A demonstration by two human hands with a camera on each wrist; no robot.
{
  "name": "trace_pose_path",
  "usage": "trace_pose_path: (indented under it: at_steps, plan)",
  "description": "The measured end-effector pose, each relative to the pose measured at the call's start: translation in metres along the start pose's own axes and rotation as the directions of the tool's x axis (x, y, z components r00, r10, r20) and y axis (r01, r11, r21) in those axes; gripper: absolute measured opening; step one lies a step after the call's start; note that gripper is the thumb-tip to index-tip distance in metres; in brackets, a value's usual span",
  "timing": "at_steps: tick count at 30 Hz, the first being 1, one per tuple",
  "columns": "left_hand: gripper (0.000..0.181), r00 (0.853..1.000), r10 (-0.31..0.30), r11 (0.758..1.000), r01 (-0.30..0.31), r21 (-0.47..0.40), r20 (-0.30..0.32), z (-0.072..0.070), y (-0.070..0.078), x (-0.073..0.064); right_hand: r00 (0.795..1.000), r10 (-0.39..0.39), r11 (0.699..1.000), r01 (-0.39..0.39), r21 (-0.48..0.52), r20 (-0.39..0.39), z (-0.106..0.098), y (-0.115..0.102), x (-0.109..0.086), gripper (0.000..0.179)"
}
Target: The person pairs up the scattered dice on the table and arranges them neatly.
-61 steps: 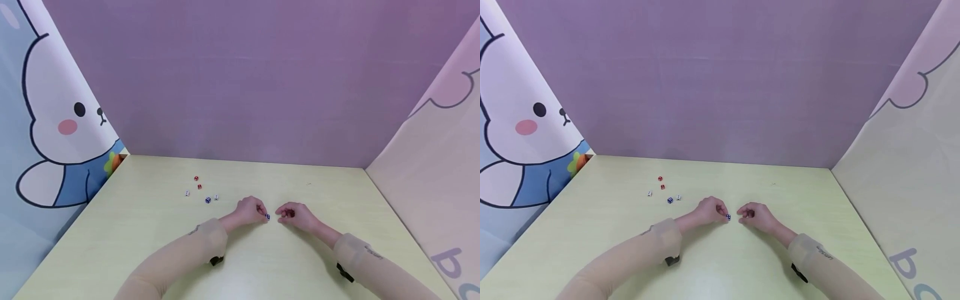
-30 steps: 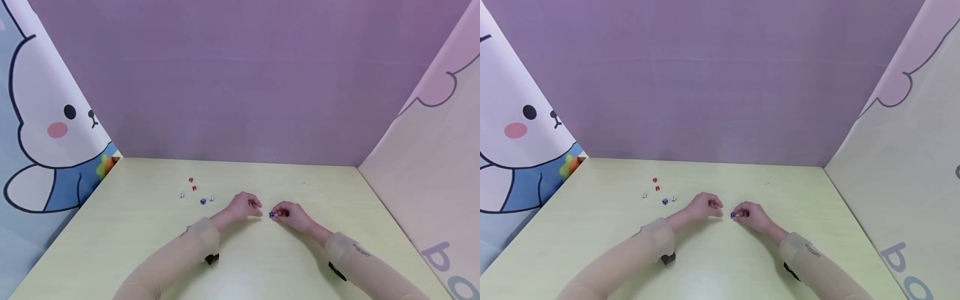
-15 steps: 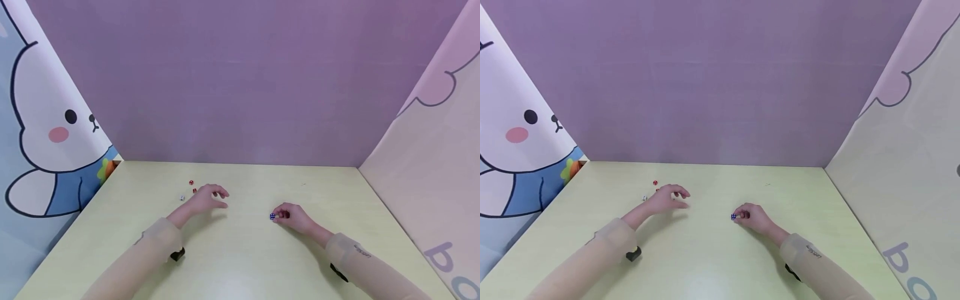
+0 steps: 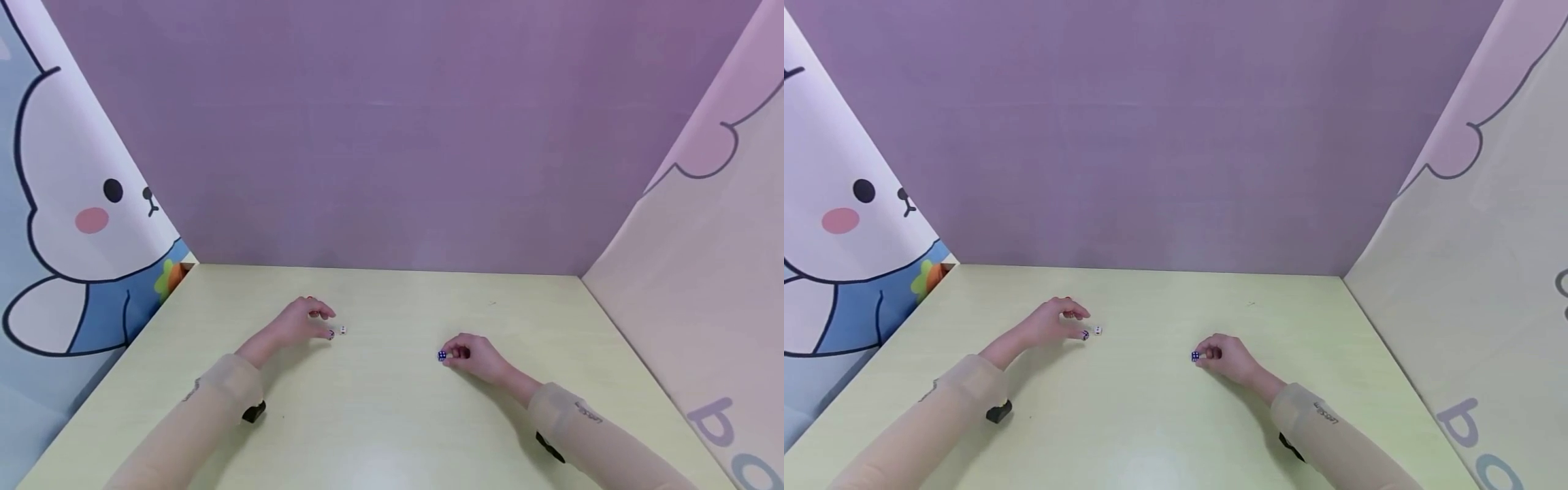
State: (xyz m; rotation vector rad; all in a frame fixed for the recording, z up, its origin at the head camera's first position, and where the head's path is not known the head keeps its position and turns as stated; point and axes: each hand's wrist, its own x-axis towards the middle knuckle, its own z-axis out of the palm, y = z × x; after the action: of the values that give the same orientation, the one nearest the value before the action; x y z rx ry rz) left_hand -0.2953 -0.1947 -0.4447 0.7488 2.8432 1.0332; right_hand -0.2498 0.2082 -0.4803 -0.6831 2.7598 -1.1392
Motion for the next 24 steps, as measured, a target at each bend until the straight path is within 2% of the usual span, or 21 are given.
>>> trace_pose_path:
  at_steps: [5,15,19,24]
  plan:
    - [0.034,0.999,-0.001,0.998,-0.002,0.055,0.041,0.001,-0.007,0.000,1.000,0.007,1.000,-0.007,0.005,-0.003,-0.001,-0.001,-0.002,0.018]
    - [0.015,0.997,-0.016,0.987,0.004,0.158,0.074,0.001,-0.013,0.002,1.000,0.008,1.000,-0.008,0.013,0.015,-0.001,-0.004,0.000,0.018]
    - [0.013,0.997,-0.008,0.987,-0.006,0.159,0.082,0.002,-0.012,0.003,1.000,0.006,1.000,-0.006,0.010,0.018,-0.001,-0.004,-0.001,0.019]
    - [0.014,0.994,-0.025,0.994,0.014,0.105,0.106,0.004,-0.009,0.003,1.000,0.010,1.000,-0.010,0.009,0.008,-0.003,-0.003,-0.002,0.018]
